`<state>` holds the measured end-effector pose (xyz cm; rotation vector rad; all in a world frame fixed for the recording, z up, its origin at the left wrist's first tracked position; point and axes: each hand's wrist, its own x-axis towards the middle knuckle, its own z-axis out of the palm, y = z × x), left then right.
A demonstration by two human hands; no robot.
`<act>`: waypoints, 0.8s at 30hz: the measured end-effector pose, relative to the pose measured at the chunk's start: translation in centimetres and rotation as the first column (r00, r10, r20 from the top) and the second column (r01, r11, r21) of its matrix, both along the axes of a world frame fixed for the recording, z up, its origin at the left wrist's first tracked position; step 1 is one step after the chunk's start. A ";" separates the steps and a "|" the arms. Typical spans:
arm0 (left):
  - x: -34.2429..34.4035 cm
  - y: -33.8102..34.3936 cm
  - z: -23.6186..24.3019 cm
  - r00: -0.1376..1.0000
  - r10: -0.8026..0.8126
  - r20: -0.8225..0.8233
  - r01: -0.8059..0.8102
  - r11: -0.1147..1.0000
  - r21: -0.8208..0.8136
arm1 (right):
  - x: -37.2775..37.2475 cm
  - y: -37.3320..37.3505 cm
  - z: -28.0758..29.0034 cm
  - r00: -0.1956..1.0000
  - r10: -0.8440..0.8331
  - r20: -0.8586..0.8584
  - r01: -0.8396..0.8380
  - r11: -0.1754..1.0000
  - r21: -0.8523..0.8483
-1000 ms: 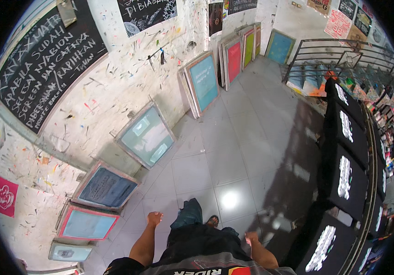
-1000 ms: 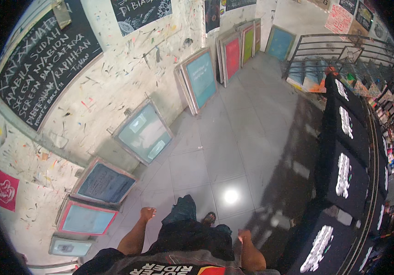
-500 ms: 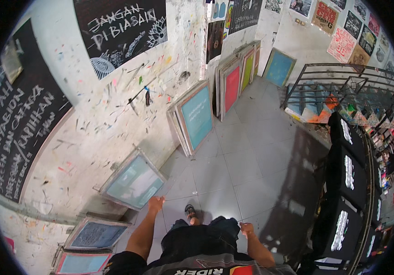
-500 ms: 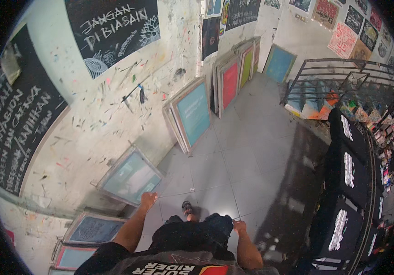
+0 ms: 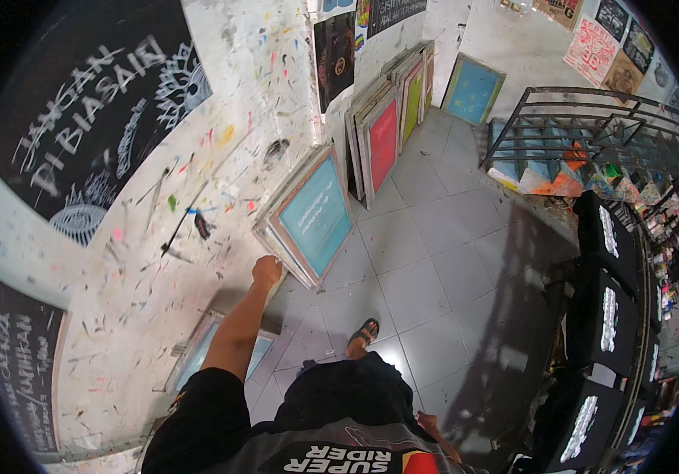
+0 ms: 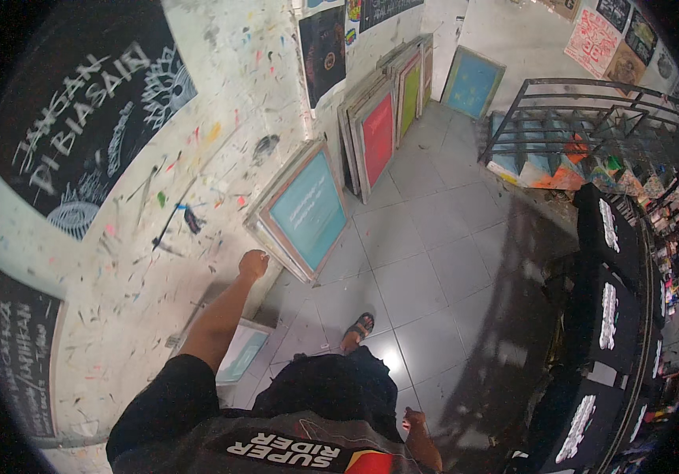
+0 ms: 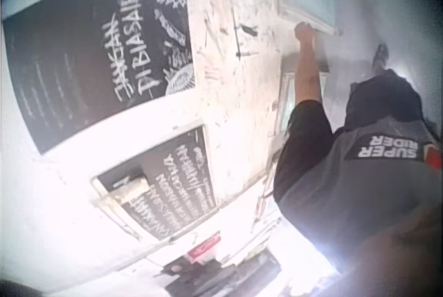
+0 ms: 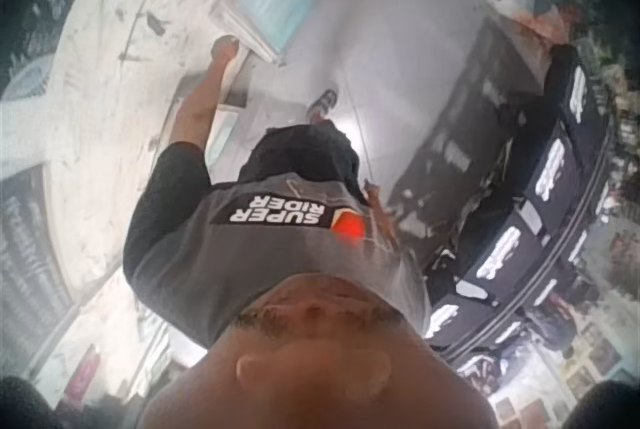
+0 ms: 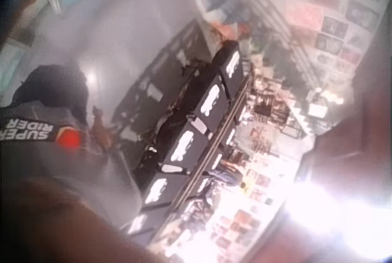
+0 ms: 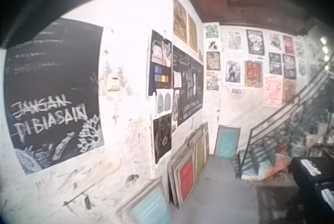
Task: The person carries a screen printing frame with green ink to a table, then uses a squeegee to spread ink across the screen and print a design onto black t-shirts. The person repeats the squeegee strokes multiple times across several shirts.
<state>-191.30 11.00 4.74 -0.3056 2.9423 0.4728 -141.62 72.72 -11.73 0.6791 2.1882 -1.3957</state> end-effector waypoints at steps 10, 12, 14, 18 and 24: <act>-21.6 3.9 1.6 0.996 -0.050 0.081 0.060 0.990 -0.128 | -17.1 1.1 0.4 0.858 -0.453 0.242 0.425 0.891 0.162; -24.8 5.6 0.7 0.993 -0.079 0.084 0.093 0.981 -0.169 | -19.8 2.6 0.2 0.905 -0.421 0.057 0.383 0.867 0.319; -27.3 6.1 -1.4 0.995 -0.057 0.081 0.073 0.976 -0.205 | -21.8 2.8 0.8 0.970 -0.221 -0.102 0.241 0.815 0.527; -28.1 2.4 -5.3 0.989 0.142 0.028 -0.126 0.937 -0.326 | -29.4 -4.5 8.2 0.886 -0.461 -0.057 0.452 0.827 0.335; -25.9 8.9 -4.1 0.977 0.180 -0.117 -0.206 0.943 -0.261 | -22.4 -11.2 3.4 0.943 -0.289 0.165 0.212 0.904 0.372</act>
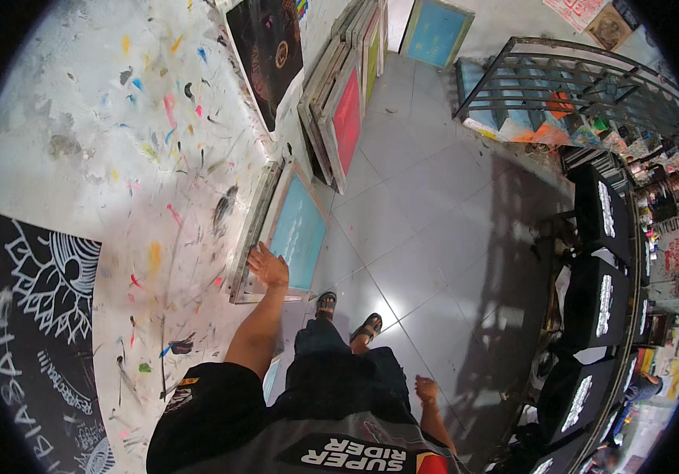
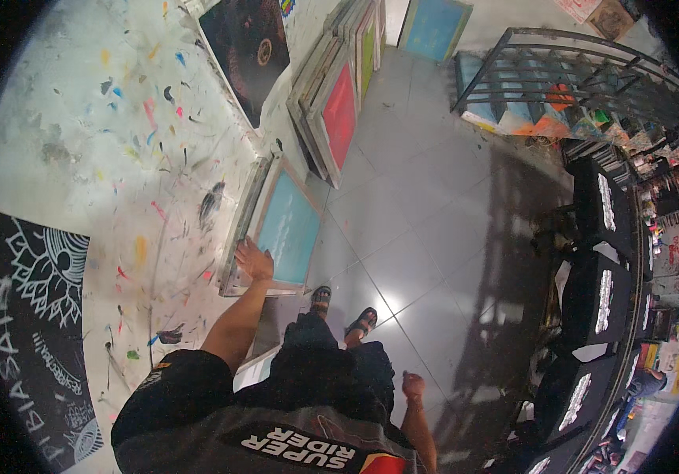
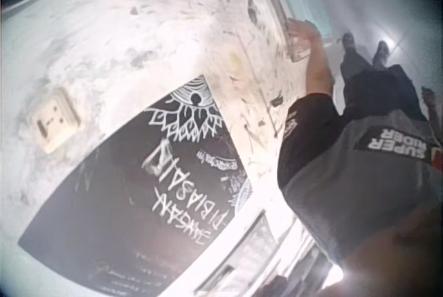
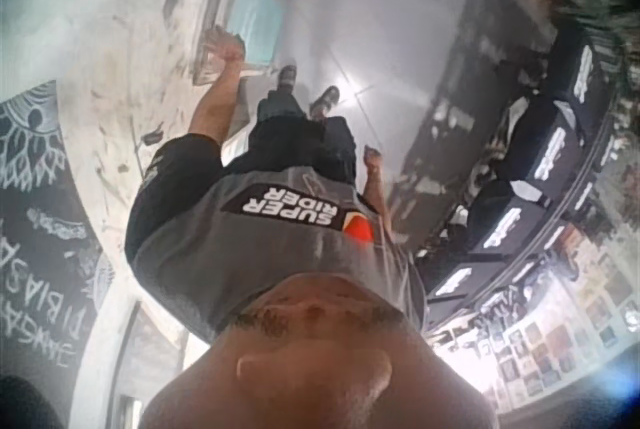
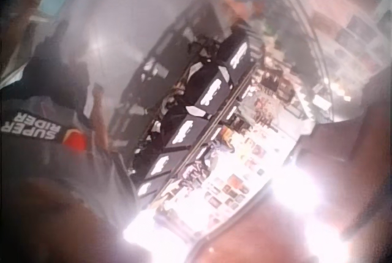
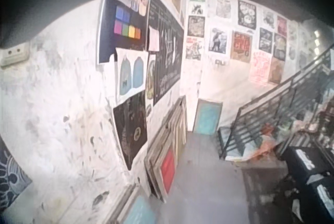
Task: The person carries a screen printing frame with green ink to a table, then uses a squeegee to spread ink across the screen and print a design onto black t-shirts. The person repeats the squeegee strokes multiple times across several shirts.
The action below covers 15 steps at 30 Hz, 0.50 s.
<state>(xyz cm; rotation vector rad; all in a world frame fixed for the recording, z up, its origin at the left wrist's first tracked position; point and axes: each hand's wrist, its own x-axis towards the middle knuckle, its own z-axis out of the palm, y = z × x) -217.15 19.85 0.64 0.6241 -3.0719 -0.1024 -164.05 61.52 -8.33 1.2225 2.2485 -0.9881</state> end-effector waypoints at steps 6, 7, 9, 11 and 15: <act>1.9 1.7 -1.1 0.981 -0.126 -0.148 0.166 0.939 0.302 | 1.1 -8.0 0.4 0.752 0.630 0.195 -0.654 0.750 0.099; 2.0 2.4 -1.4 0.975 -0.150 -0.163 0.197 0.922 0.333 | 1.5 -8.5 0.5 0.771 0.602 0.208 -0.630 0.769 0.109; 2.2 3.7 -2.2 0.960 -0.195 -0.201 0.261 0.883 0.389 | 0.6 -8.9 1.5 0.856 0.492 0.160 -0.501 0.865 0.018; 1.7 5.1 -2.5 0.937 -0.251 -0.241 0.335 0.841 0.426 | -1.4 -10.3 3.8 0.993 0.079 0.083 -0.071 0.992 -0.103; 2.2 8.3 -3.9 0.886 -0.305 -0.348 0.452 0.729 0.514 | -2.8 -10.0 6.1 0.940 -0.340 -0.011 0.340 0.940 -0.026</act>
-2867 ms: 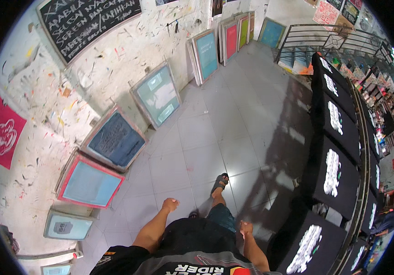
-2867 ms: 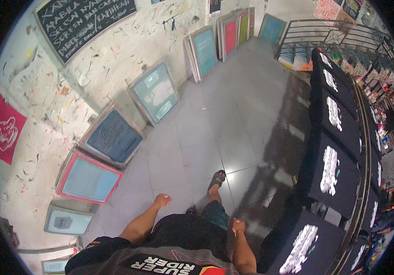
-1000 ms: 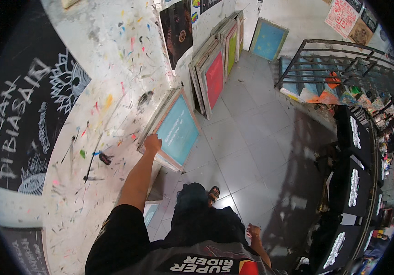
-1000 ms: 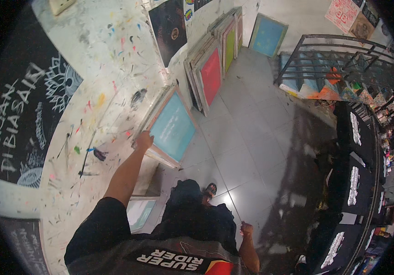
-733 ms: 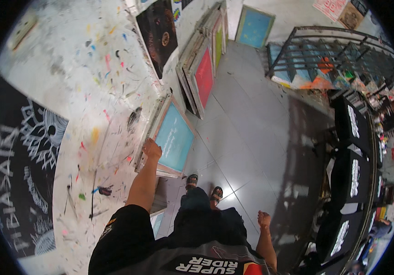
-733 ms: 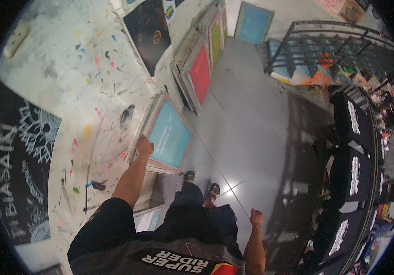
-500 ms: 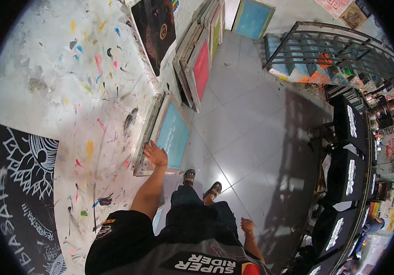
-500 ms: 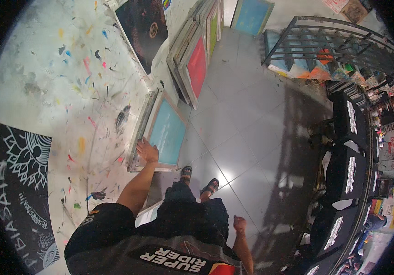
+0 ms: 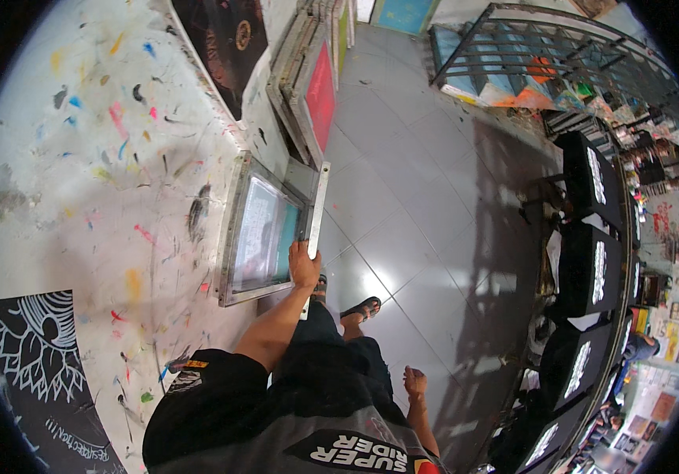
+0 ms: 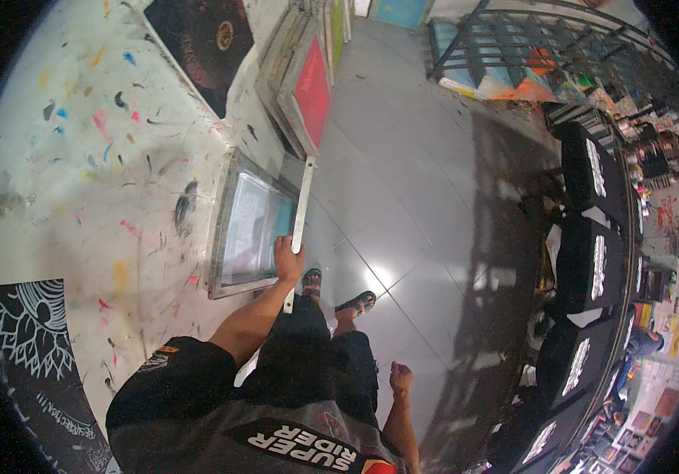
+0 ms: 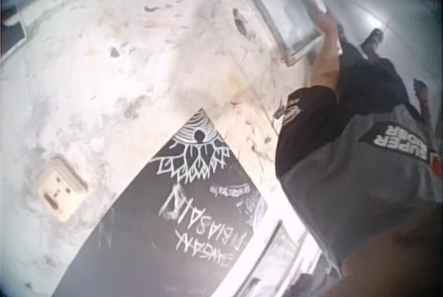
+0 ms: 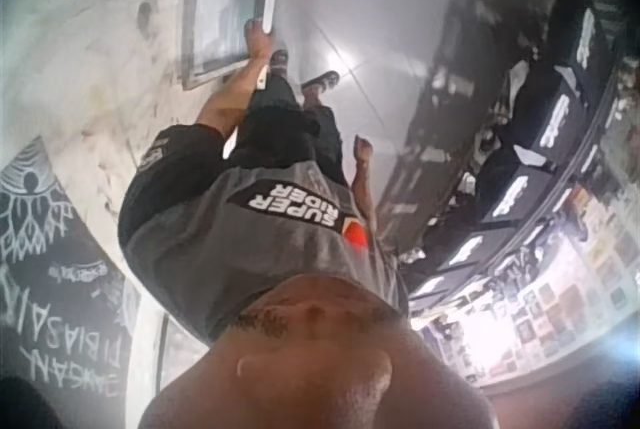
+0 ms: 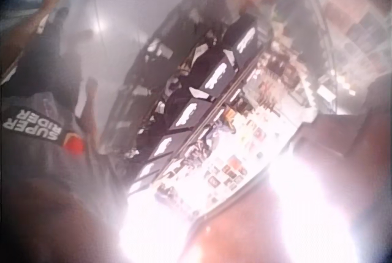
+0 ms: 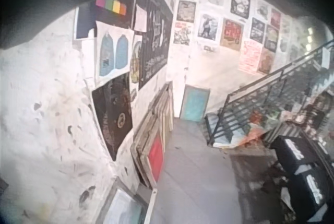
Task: The person carries a screen printing frame with green ink to a table, then uses a squeegee to spread ink across the screen and print a design onto black t-shirts. The person repeats the squeegee strokes multiple times across several shirts.
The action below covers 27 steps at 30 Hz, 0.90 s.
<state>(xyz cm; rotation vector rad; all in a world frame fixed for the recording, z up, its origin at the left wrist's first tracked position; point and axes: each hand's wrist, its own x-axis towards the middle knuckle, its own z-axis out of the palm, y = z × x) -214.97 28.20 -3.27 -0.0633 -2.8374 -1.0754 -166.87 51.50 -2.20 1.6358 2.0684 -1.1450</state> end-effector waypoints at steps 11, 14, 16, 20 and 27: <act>13.5 10.0 10.4 0.726 -0.687 0.031 0.677 0.723 0.139 | -2.5 2.9 13.2 0.995 -0.087 -0.050 0.099 0.939 0.331; 17.7 11.5 13.0 0.461 -0.886 -0.042 0.883 0.453 0.124 | 1.2 5.7 14.5 0.986 -0.162 -0.039 0.164 0.898 0.409; 20.5 12.5 15.3 0.249 -0.961 -0.119 0.963 0.233 0.132 | 6.3 8.1 15.0 0.902 -0.389 -0.186 0.421 0.888 0.182; 25.3 13.3 18.5 -0.197 -0.966 -0.165 0.971 -0.215 0.102 | 13.4 9.9 20.3 0.427 -0.886 -0.181 0.701 0.451 -0.552; 38.9 18.7 21.1 -0.815 -0.545 -0.199 0.572 -0.812 -0.119 | 34.8 1.1 12.5 0.569 -0.821 0.045 0.673 0.433 -0.599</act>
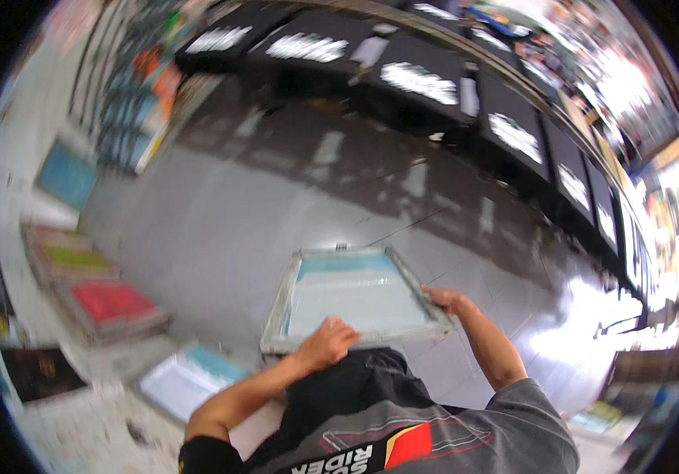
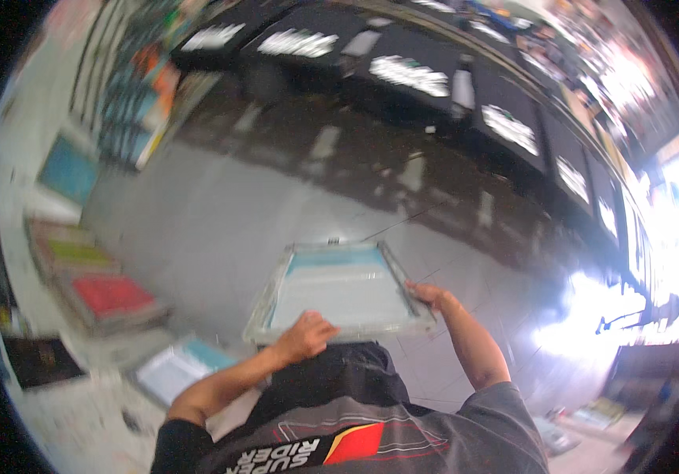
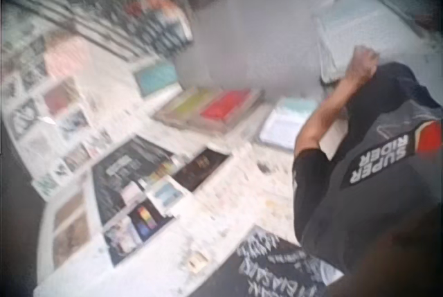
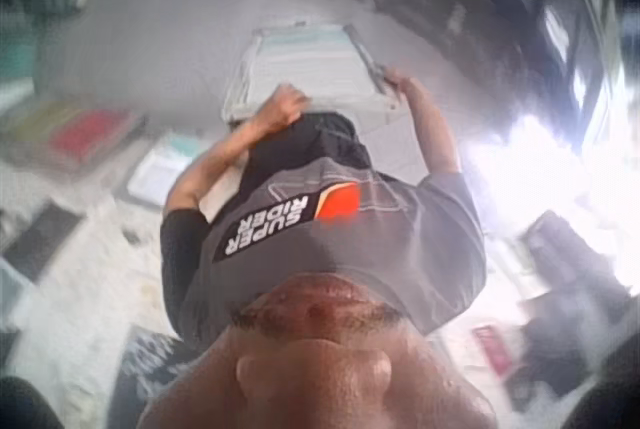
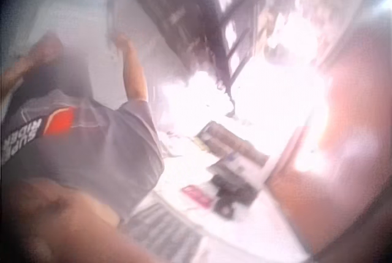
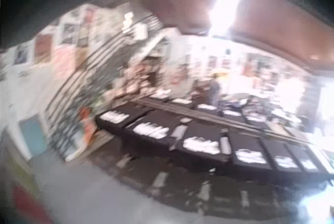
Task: The person carries a screen printing frame with green ink to a table, then uses a squeegee to spread ink across the screen and print a design onto black t-shirts. The person repeats the squeegee strokes multiple times across several shirts.
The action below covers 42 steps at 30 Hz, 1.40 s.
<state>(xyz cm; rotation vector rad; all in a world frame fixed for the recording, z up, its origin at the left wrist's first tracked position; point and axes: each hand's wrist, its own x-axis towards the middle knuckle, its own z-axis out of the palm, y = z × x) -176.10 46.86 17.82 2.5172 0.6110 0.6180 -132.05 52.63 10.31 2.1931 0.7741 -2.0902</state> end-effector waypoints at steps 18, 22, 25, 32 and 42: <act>42.7 15.4 -4.3 0.803 -0.304 -0.513 0.063 0.899 -0.434 | 7.8 -39.2 8.3 0.201 -0.896 0.397 0.826 0.373 0.423; 53.5 15.9 -2.1 0.498 -0.659 -0.564 -0.193 0.549 -0.813 | 6.3 -41.4 9.8 -0.098 -0.923 0.372 0.725 0.190 0.662; 60.2 15.3 -3.9 0.597 -0.624 -0.504 -0.245 0.457 -0.855 | 9.0 -40.7 11.3 -0.274 -0.896 0.350 0.661 0.089 0.745; 77.2 12.5 1.7 0.750 -0.608 -0.261 0.142 0.533 -0.834 | 14.5 -40.5 10.9 -0.608 -0.785 0.115 0.364 -0.147 0.920; 97.4 13.3 7.9 0.752 -0.626 0.205 0.459 0.274 -0.845 | 25.6 -30.9 9.1 -0.776 -0.563 -0.286 0.036 -0.492 0.870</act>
